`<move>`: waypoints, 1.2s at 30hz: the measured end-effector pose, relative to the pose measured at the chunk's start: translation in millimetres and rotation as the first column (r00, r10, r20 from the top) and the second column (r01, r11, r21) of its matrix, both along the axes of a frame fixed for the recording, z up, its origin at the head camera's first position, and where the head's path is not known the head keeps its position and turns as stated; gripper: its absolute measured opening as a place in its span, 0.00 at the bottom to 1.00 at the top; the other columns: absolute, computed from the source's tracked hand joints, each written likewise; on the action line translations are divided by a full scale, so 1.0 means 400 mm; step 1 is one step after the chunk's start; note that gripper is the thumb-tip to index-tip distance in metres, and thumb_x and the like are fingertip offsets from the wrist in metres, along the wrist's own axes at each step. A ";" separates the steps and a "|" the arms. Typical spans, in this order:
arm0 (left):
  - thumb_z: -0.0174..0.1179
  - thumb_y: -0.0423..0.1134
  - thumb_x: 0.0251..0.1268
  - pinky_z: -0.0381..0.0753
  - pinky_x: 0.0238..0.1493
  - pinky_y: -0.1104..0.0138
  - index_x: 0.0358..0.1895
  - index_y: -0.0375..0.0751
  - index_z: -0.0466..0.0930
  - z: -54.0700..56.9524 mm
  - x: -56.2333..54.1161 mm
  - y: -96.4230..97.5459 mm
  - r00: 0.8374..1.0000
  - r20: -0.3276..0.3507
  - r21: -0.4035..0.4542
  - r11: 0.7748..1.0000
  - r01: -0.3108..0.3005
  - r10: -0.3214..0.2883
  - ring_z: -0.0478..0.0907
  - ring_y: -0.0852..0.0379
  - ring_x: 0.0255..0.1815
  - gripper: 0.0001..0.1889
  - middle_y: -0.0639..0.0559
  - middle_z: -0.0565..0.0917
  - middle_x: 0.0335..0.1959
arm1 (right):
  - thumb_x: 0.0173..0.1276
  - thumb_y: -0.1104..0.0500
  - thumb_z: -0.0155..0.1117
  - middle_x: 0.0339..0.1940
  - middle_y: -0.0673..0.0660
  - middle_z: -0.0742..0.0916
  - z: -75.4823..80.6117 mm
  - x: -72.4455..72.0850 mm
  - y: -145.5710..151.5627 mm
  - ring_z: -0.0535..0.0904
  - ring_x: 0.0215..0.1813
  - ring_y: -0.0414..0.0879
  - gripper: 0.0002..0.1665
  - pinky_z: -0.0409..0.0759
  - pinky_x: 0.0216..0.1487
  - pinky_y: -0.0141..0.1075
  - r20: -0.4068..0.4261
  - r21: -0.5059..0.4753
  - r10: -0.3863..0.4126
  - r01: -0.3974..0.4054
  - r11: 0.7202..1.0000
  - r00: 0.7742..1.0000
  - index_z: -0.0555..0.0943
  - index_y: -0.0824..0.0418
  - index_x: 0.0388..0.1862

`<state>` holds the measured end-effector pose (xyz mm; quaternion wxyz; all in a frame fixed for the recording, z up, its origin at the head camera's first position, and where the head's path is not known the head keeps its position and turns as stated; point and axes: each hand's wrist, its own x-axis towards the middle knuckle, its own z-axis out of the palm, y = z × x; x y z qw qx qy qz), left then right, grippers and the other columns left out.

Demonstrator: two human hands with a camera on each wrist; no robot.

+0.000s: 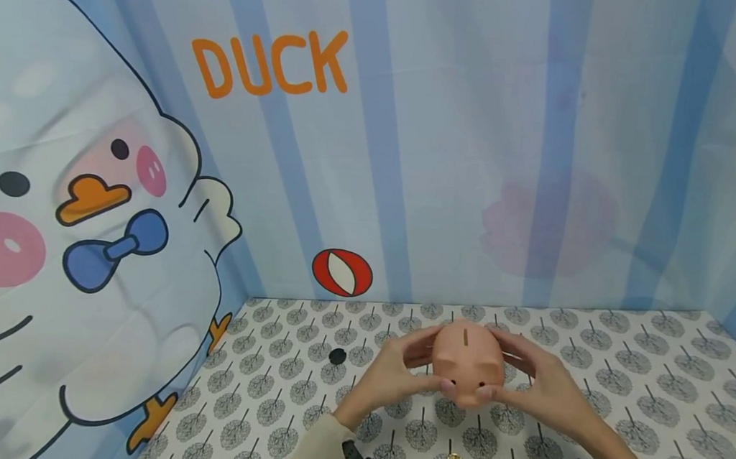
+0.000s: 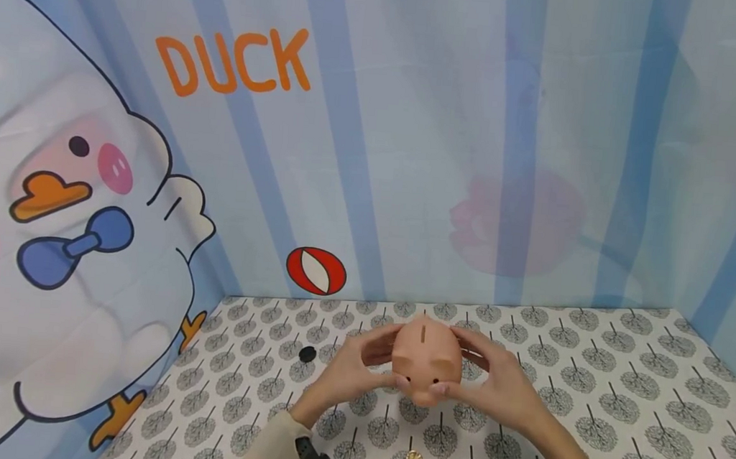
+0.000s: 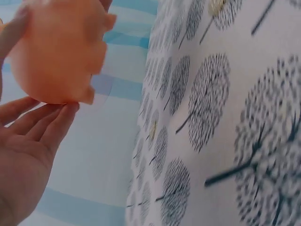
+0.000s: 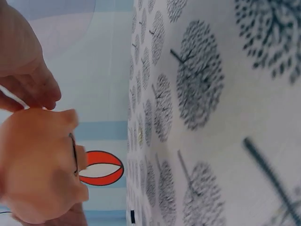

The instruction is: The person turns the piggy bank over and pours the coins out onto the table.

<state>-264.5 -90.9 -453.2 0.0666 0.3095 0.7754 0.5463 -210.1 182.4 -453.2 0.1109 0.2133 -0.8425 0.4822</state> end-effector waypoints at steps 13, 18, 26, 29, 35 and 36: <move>0.54 0.70 0.75 0.92 0.54 0.62 0.54 0.36 0.89 -0.006 -0.015 0.047 0.945 0.312 0.022 0.994 -0.104 0.092 0.93 0.48 0.35 0.37 0.40 0.93 0.41 | 0.80 0.30 0.51 0.45 0.60 0.89 0.054 -0.026 -0.037 0.86 0.39 0.47 0.42 0.87 0.42 0.41 0.450 0.065 -0.148 0.133 0.989 0.881 0.81 0.70 0.56; 0.54 0.67 0.77 0.92 0.54 0.61 0.53 0.36 0.89 -0.005 -0.011 0.048 0.942 0.323 0.028 0.994 -0.101 0.087 0.93 0.45 0.37 0.35 0.39 0.93 0.41 | 0.81 0.31 0.51 0.46 0.60 0.89 0.049 -0.029 -0.033 0.87 0.40 0.45 0.43 0.88 0.44 0.41 0.461 0.061 -0.143 0.129 0.990 0.876 0.80 0.72 0.59; 0.56 0.64 0.78 0.94 0.48 0.58 0.58 0.38 0.88 -0.001 -0.015 0.045 0.948 0.314 0.068 0.995 -0.069 0.044 0.93 0.47 0.40 0.31 0.40 0.92 0.45 | 0.80 0.32 0.52 0.55 0.63 0.88 0.047 -0.029 -0.029 0.88 0.49 0.46 0.44 0.90 0.52 0.43 0.457 0.048 -0.124 0.114 0.992 0.881 0.77 0.72 0.67; 0.57 0.64 0.77 0.94 0.48 0.59 0.59 0.39 0.88 -0.002 -0.018 0.044 0.952 0.303 0.067 0.996 -0.058 0.035 0.93 0.48 0.41 0.31 0.42 0.92 0.46 | 0.80 0.32 0.52 0.59 0.65 0.87 0.046 -0.028 -0.027 0.88 0.52 0.48 0.45 0.90 0.55 0.45 0.451 0.036 -0.104 0.098 0.994 0.886 0.76 0.72 0.69; 0.61 0.66 0.73 0.93 0.51 0.59 0.63 0.41 0.85 0.001 -0.021 0.041 0.957 0.286 0.043 0.997 -0.063 0.049 0.92 0.53 0.41 0.33 0.43 0.92 0.49 | 0.80 0.35 0.56 0.66 0.68 0.85 0.042 -0.024 -0.021 0.86 0.61 0.57 0.42 0.89 0.59 0.48 0.415 0.037 -0.077 0.067 0.997 0.906 0.74 0.70 0.73; 0.62 0.66 0.72 0.93 0.52 0.60 0.65 0.40 0.84 0.003 -0.021 0.040 0.958 0.281 0.036 0.997 -0.064 0.052 0.92 0.53 0.43 0.34 0.43 0.91 0.51 | 0.80 0.36 0.56 0.67 0.68 0.84 0.041 -0.023 -0.019 0.85 0.64 0.60 0.41 0.89 0.61 0.51 0.405 0.037 -0.068 0.058 0.998 0.912 0.74 0.69 0.73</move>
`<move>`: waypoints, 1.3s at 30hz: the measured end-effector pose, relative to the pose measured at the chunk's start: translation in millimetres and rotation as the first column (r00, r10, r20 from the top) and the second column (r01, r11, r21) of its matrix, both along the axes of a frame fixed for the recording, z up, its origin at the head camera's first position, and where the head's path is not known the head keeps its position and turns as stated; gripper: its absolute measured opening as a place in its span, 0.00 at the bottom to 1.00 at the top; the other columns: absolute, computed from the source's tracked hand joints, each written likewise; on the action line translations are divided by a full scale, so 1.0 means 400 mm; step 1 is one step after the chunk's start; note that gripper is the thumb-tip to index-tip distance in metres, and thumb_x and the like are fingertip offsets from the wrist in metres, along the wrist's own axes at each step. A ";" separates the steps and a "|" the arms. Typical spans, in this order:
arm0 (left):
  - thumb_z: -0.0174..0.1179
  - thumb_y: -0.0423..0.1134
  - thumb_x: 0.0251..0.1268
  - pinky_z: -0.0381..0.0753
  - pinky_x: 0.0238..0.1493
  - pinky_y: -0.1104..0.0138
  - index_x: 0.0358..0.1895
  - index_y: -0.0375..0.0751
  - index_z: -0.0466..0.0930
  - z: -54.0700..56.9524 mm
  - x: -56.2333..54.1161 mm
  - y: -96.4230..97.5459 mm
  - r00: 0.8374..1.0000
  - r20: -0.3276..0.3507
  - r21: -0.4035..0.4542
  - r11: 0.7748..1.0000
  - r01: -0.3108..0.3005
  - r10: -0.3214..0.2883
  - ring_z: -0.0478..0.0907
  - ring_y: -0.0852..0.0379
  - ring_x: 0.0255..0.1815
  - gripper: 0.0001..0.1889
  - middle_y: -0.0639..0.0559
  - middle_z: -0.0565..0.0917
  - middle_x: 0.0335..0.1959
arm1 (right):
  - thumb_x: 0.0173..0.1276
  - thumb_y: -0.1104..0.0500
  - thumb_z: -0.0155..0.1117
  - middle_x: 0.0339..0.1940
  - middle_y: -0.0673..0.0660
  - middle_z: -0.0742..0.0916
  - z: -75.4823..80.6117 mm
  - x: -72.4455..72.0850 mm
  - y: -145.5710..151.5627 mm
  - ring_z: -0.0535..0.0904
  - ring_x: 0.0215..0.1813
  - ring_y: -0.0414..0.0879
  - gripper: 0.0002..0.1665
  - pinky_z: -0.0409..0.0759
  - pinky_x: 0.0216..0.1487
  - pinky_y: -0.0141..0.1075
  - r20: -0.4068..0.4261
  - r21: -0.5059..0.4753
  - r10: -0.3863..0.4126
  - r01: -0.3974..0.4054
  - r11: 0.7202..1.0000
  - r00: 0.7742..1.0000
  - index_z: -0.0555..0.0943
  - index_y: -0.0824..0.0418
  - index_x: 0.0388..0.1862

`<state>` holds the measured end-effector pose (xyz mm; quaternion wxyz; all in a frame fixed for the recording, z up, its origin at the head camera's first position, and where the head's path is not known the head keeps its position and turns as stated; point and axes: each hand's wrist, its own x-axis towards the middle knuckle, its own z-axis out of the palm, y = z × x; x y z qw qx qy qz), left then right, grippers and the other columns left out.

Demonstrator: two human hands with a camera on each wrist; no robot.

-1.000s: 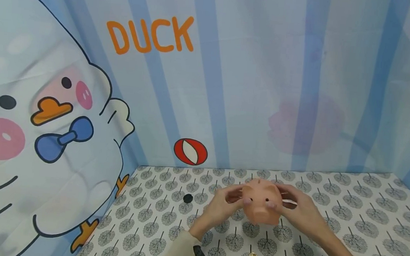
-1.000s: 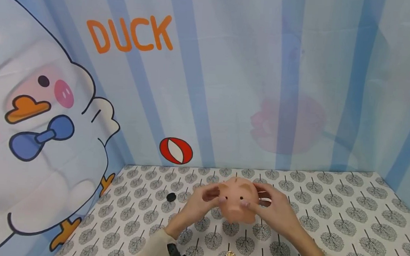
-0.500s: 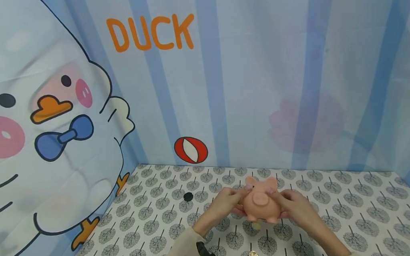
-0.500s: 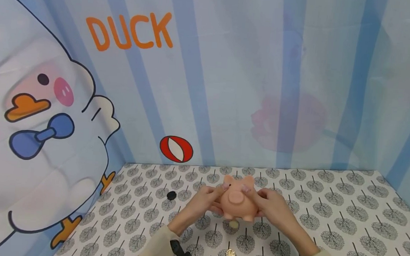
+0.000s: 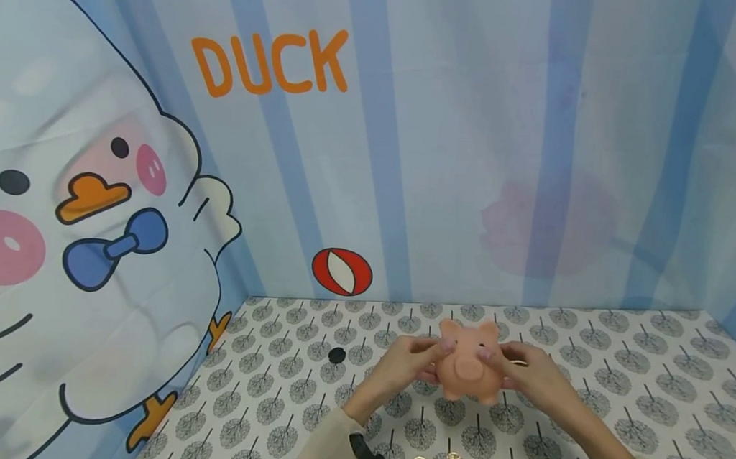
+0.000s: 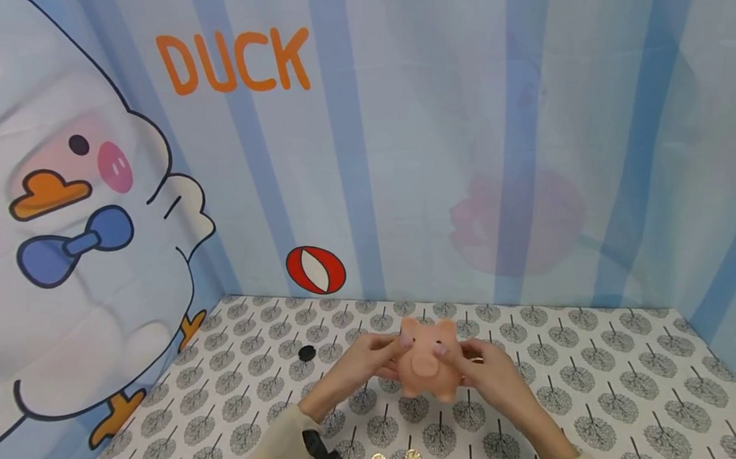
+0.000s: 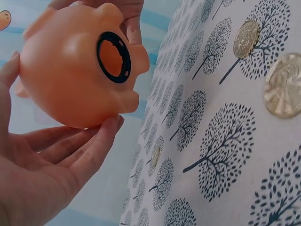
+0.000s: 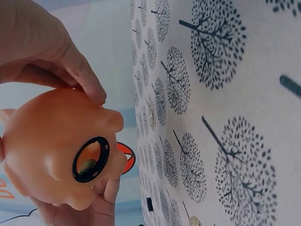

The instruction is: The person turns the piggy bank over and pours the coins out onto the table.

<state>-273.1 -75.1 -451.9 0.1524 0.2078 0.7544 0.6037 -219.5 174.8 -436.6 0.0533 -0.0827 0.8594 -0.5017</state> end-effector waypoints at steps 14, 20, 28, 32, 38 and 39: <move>0.78 0.45 0.61 0.88 0.60 0.68 0.75 0.48 0.75 0.032 0.005 -0.030 0.985 -0.172 -0.112 0.994 0.003 -0.023 0.87 0.52 0.61 0.38 0.45 0.85 0.66 | 0.67 0.53 0.78 0.77 0.74 0.74 -0.013 0.007 0.026 0.79 0.70 0.71 0.52 0.91 0.59 0.45 -0.178 -0.124 0.106 -0.129 0.984 0.978 0.63 0.63 0.83; 0.85 0.40 0.49 0.85 0.65 0.72 0.75 0.50 0.74 0.035 0.022 -0.034 0.972 -0.234 -0.074 0.997 0.020 -0.036 0.84 0.53 0.67 0.46 0.46 0.81 0.72 | 0.55 0.48 0.87 0.82 0.69 0.69 -0.022 0.012 0.027 0.74 0.73 0.75 0.62 0.89 0.61 0.54 -0.260 -0.088 0.108 -0.135 0.987 0.960 0.63 0.55 0.84; 0.84 0.34 0.50 0.79 0.72 0.71 0.81 0.38 0.63 0.021 0.040 -0.035 0.818 -0.570 -0.102 0.995 0.017 -0.072 0.77 0.49 0.75 0.53 0.42 0.76 0.76 | 0.46 0.49 0.90 0.78 0.65 0.76 -0.044 0.012 0.012 0.82 0.68 0.66 0.68 0.86 0.64 0.50 -0.510 0.039 0.070 -0.058 0.998 0.857 0.63 0.49 0.84; 0.83 0.30 0.49 0.78 0.72 0.70 0.81 0.36 0.63 0.017 0.041 -0.037 0.769 -0.636 -0.096 0.995 0.007 -0.067 0.78 0.46 0.74 0.53 0.39 0.76 0.75 | 0.46 0.54 0.91 0.78 0.64 0.77 -0.050 0.013 0.004 0.83 0.66 0.65 0.69 0.87 0.63 0.43 -0.588 0.088 0.064 -0.016 0.996 0.806 0.62 0.49 0.85; 0.84 0.31 0.48 0.77 0.73 0.71 0.81 0.36 0.63 0.014 0.039 -0.039 0.770 -0.635 -0.111 0.994 -0.006 -0.066 0.76 0.46 0.75 0.54 0.39 0.73 0.77 | 0.46 0.57 0.91 0.78 0.65 0.76 -0.052 0.013 -0.001 0.84 0.65 0.65 0.69 0.88 0.62 0.44 -0.600 0.091 0.066 -0.014 0.996 0.798 0.62 0.49 0.85; 0.84 0.31 0.48 0.77 0.73 0.71 0.81 0.36 0.63 0.013 0.038 -0.039 0.769 -0.636 -0.112 0.994 -0.007 -0.067 0.76 0.46 0.76 0.54 0.39 0.73 0.77 | 0.46 0.56 0.91 0.78 0.65 0.76 -0.052 0.013 -0.001 0.84 0.65 0.65 0.69 0.88 0.62 0.46 -0.597 0.091 0.067 -0.016 0.996 0.799 0.62 0.50 0.85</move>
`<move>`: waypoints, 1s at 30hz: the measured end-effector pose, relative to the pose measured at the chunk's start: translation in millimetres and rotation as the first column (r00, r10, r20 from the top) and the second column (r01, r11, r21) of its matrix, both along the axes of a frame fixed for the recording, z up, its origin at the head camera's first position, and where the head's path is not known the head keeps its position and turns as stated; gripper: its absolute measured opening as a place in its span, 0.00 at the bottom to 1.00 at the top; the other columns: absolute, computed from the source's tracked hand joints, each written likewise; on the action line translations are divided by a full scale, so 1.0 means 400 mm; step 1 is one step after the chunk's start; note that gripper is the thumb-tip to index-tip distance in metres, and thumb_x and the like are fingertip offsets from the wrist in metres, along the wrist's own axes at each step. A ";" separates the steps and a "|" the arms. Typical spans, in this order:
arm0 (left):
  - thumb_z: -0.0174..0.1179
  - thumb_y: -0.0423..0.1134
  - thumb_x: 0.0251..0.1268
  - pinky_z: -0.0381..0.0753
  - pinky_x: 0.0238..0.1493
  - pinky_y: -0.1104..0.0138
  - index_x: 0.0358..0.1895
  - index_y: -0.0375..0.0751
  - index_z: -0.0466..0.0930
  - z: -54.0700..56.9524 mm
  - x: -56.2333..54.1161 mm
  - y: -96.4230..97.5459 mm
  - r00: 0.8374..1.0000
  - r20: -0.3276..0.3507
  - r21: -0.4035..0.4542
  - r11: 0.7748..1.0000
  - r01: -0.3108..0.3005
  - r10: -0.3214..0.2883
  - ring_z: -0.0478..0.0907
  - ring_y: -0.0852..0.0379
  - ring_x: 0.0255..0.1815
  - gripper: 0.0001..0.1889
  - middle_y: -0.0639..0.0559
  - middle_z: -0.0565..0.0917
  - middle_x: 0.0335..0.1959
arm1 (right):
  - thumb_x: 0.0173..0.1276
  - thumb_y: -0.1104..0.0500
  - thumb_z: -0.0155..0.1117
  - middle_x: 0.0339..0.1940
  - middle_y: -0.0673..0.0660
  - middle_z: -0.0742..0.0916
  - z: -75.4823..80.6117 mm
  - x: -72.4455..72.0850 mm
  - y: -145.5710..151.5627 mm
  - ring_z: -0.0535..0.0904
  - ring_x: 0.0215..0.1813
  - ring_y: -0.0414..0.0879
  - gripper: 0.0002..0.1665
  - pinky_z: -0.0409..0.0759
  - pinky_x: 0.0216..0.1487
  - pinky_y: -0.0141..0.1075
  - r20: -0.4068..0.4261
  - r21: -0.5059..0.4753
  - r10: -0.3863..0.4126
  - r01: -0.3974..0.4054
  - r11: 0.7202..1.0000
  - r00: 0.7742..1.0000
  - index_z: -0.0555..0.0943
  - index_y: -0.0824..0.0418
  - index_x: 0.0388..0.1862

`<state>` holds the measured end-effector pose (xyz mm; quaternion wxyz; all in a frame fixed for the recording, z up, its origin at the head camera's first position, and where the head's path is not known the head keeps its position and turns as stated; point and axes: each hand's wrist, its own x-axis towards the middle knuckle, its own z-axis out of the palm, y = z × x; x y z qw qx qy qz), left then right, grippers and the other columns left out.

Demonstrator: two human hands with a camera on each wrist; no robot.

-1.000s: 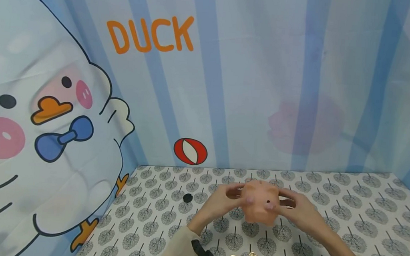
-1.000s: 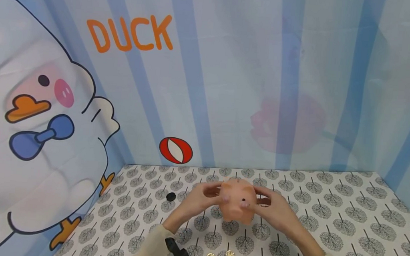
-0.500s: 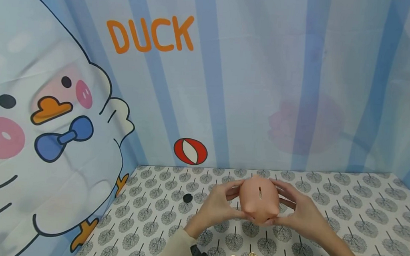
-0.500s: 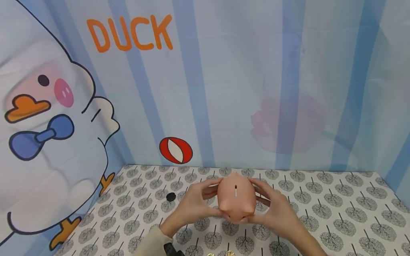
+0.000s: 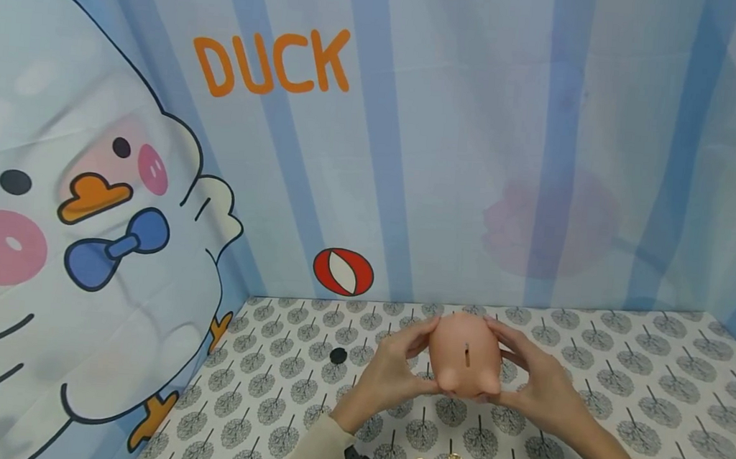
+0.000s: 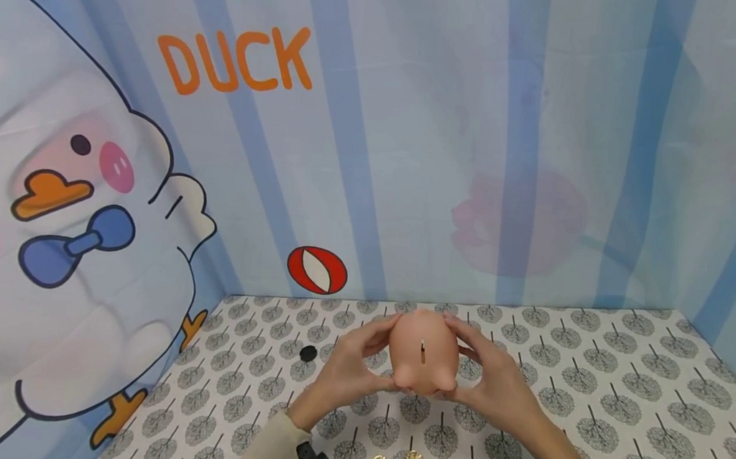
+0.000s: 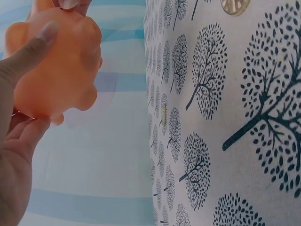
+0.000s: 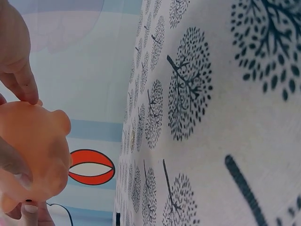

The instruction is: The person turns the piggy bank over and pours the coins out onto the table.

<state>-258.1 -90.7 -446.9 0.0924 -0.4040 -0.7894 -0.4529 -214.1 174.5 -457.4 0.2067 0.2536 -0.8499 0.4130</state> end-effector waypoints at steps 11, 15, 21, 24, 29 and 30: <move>0.84 0.38 0.49 0.81 0.70 0.70 0.80 0.45 0.67 0.005 0.002 -0.005 0.997 0.076 -0.035 0.999 -0.007 0.009 0.82 0.53 0.70 0.51 0.46 0.80 0.72 | 0.45 0.50 0.92 0.71 0.64 0.82 -0.002 0.004 0.008 0.87 0.62 0.64 0.67 0.87 0.59 0.61 0.048 -0.022 0.012 -0.011 1.000 0.999 0.66 0.49 0.83; 0.84 0.45 0.50 0.83 0.69 0.66 0.79 0.52 0.69 0.001 0.003 -0.008 0.986 0.160 -0.057 0.998 -0.039 0.048 0.83 0.55 0.68 0.50 0.51 0.79 0.73 | 0.48 0.49 0.90 0.71 0.60 0.83 -0.004 0.008 0.013 0.86 0.65 0.48 0.63 0.88 0.63 0.53 0.077 -0.022 -0.005 0.007 1.000 0.997 0.67 0.47 0.82; 0.78 0.50 0.60 0.84 0.68 0.66 0.77 0.53 0.72 0.000 0.000 -0.003 0.957 0.283 -0.013 0.998 -0.060 0.061 0.84 0.52 0.67 0.41 0.50 0.81 0.72 | 0.57 0.52 0.86 0.70 0.64 0.84 0.006 0.009 0.007 0.86 0.65 0.53 0.52 0.88 0.63 0.37 0.127 -0.065 -0.011 0.019 0.998 0.992 0.72 0.59 0.78; 0.74 0.50 0.66 0.86 0.64 0.68 0.75 0.50 0.74 0.000 -0.006 0.004 0.943 0.329 0.033 0.997 -0.069 0.054 0.86 0.52 0.64 0.35 0.47 0.84 0.68 | 0.63 0.51 0.81 0.69 0.69 0.83 0.017 0.009 -0.002 0.87 0.62 0.64 0.46 0.90 0.59 0.43 0.205 -0.099 -0.015 0.036 0.994 0.979 0.73 0.64 0.76; 0.68 0.58 0.70 0.89 0.55 0.71 0.69 0.50 0.82 -0.005 -0.017 0.020 0.917 0.379 0.036 0.988 -0.147 0.123 0.88 0.58 0.57 0.29 0.49 0.89 0.60 | 0.74 0.46 0.70 0.67 0.70 0.83 0.036 0.007 -0.019 0.87 0.61 0.65 0.39 0.92 0.56 0.46 0.325 -0.105 -0.082 0.122 0.987 0.942 0.73 0.65 0.75; 0.67 0.60 0.70 0.89 0.53 0.70 0.67 0.49 0.84 -0.006 -0.019 0.023 0.909 0.394 0.034 0.986 -0.162 0.136 0.89 0.59 0.53 0.28 0.49 0.90 0.58 | 0.76 0.44 0.68 0.66 0.69 0.84 0.039 0.005 -0.022 0.87 0.61 0.64 0.37 0.92 0.56 0.46 0.348 -0.097 -0.096 0.138 0.986 0.933 0.74 0.64 0.74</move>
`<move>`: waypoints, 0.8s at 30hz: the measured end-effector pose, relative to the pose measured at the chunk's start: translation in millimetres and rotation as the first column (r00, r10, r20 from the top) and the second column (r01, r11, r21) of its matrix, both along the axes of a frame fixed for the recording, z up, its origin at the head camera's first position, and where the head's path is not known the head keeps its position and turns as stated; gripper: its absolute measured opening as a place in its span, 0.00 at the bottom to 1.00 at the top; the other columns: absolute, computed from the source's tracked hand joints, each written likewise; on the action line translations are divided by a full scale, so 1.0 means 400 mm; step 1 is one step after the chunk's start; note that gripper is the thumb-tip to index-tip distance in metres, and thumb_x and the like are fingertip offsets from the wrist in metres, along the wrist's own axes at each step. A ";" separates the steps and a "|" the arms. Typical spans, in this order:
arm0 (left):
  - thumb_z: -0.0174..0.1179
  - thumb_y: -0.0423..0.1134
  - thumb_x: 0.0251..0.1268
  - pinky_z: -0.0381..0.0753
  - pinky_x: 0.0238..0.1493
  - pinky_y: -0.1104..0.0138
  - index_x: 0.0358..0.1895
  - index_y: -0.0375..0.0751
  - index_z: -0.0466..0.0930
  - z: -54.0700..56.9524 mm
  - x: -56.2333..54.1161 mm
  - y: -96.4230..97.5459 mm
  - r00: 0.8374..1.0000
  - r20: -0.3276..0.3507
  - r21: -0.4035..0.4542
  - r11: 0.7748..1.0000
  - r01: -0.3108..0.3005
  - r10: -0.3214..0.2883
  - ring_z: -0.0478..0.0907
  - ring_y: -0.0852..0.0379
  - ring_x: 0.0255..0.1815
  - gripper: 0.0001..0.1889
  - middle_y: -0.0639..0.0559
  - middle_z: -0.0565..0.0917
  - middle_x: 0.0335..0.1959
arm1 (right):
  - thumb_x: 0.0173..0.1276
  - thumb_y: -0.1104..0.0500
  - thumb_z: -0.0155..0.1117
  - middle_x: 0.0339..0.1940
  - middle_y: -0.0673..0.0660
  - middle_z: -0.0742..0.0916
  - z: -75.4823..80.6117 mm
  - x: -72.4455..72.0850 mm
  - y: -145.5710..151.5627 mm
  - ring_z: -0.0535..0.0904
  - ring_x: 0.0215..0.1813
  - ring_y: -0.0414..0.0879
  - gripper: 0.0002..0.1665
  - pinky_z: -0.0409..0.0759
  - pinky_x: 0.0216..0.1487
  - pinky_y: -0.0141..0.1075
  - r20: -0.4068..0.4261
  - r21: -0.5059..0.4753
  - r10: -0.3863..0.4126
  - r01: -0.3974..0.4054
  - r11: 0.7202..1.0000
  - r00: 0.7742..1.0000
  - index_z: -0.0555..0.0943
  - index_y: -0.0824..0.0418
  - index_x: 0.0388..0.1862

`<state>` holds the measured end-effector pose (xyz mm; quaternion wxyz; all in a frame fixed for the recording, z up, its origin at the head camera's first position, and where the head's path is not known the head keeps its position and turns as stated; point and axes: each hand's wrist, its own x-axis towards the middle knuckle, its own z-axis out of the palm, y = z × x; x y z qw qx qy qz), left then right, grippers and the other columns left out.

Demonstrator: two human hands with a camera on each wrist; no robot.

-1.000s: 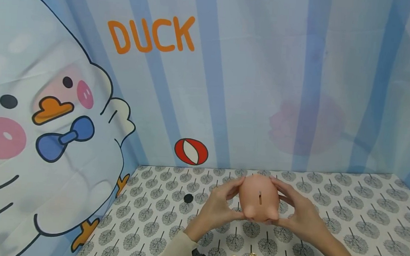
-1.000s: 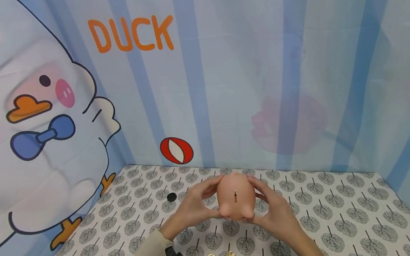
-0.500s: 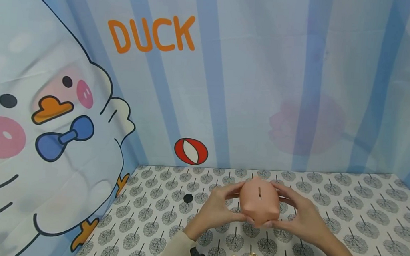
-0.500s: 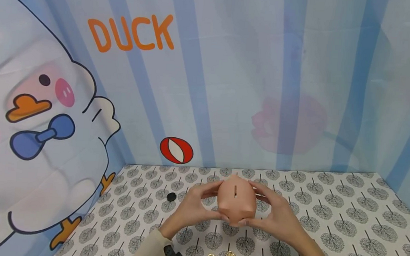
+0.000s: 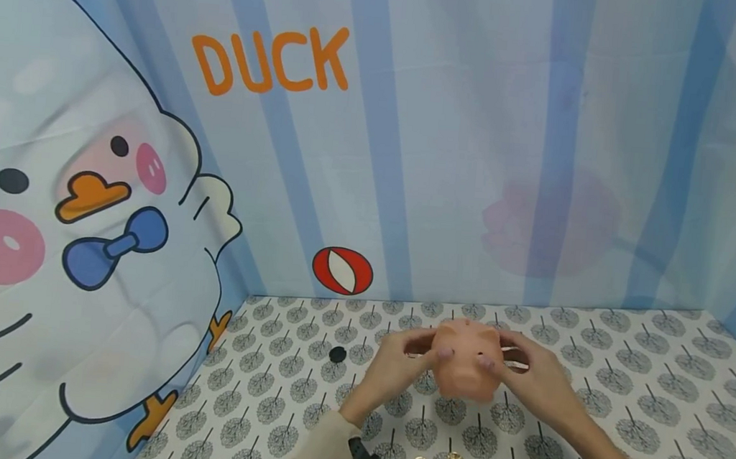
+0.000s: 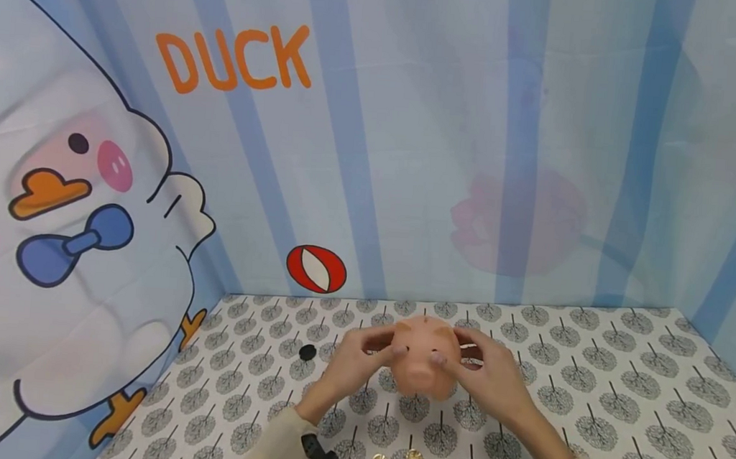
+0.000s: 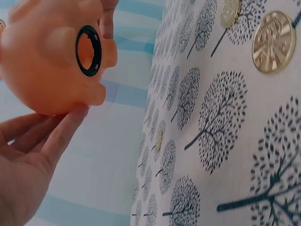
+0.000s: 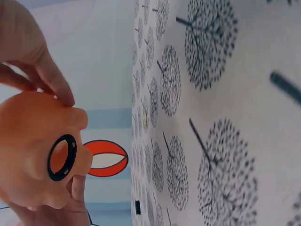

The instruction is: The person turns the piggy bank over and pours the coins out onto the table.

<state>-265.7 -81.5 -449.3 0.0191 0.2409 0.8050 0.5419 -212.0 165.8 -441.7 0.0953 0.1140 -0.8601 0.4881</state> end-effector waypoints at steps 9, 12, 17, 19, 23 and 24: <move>0.59 0.70 0.71 0.94 0.41 0.62 0.53 0.35 0.90 -0.014 -0.012 0.024 0.969 0.247 0.086 0.996 -0.004 -0.017 0.92 0.52 0.28 0.37 0.41 0.93 0.38 | 0.83 0.34 0.50 0.49 0.61 0.90 0.005 -0.024 -0.010 0.86 0.42 0.46 0.39 0.88 0.43 0.40 0.210 0.077 -0.017 0.001 0.997 0.978 0.82 0.69 0.60; 0.59 0.70 0.71 0.94 0.43 0.62 0.53 0.34 0.89 -0.016 -0.011 0.024 0.962 0.272 0.089 0.996 -0.001 -0.024 0.92 0.48 0.28 0.38 0.40 0.93 0.37 | 0.82 0.34 0.50 0.48 0.60 0.89 0.005 -0.023 -0.009 0.86 0.40 0.44 0.38 0.88 0.42 0.40 0.237 0.069 -0.021 0.004 0.998 0.971 0.83 0.68 0.58; 0.59 0.71 0.70 0.94 0.44 0.63 0.53 0.35 0.89 -0.014 -0.013 0.024 0.963 0.269 0.071 0.997 -0.003 -0.017 0.92 0.48 0.29 0.38 0.40 0.93 0.37 | 0.82 0.34 0.50 0.52 0.63 0.89 0.006 -0.022 -0.009 0.87 0.42 0.45 0.40 0.89 0.44 0.41 0.243 0.061 -0.015 0.000 0.998 0.970 0.82 0.69 0.62; 0.59 0.71 0.70 0.94 0.43 0.63 0.53 0.34 0.89 -0.012 -0.014 0.024 0.964 0.266 0.070 0.998 -0.005 -0.014 0.92 0.49 0.29 0.38 0.41 0.93 0.37 | 0.82 0.33 0.50 0.54 0.65 0.89 0.007 -0.022 -0.008 0.87 0.44 0.45 0.41 0.89 0.45 0.41 0.242 0.061 -0.009 -0.006 0.998 0.970 0.80 0.70 0.64; 0.61 0.71 0.69 0.94 0.40 0.61 0.55 0.36 0.89 -0.009 -0.014 0.023 0.965 0.262 0.069 0.998 0.002 -0.020 0.92 0.52 0.32 0.37 0.43 0.93 0.40 | 0.82 0.33 0.51 0.59 0.68 0.88 0.007 -0.020 -0.007 0.88 0.48 0.47 0.42 0.89 0.47 0.41 0.236 0.064 0.006 -0.021 0.998 0.972 0.78 0.70 0.68; 0.61 0.70 0.69 0.94 0.41 0.61 0.55 0.36 0.89 -0.009 -0.014 0.022 0.965 0.259 0.068 0.998 0.007 -0.025 0.92 0.53 0.33 0.37 0.43 0.93 0.41 | 0.82 0.33 0.51 0.60 0.68 0.88 0.007 -0.020 -0.006 0.89 0.49 0.48 0.42 0.89 0.48 0.41 0.235 0.060 0.010 -0.025 0.998 0.972 0.78 0.70 0.69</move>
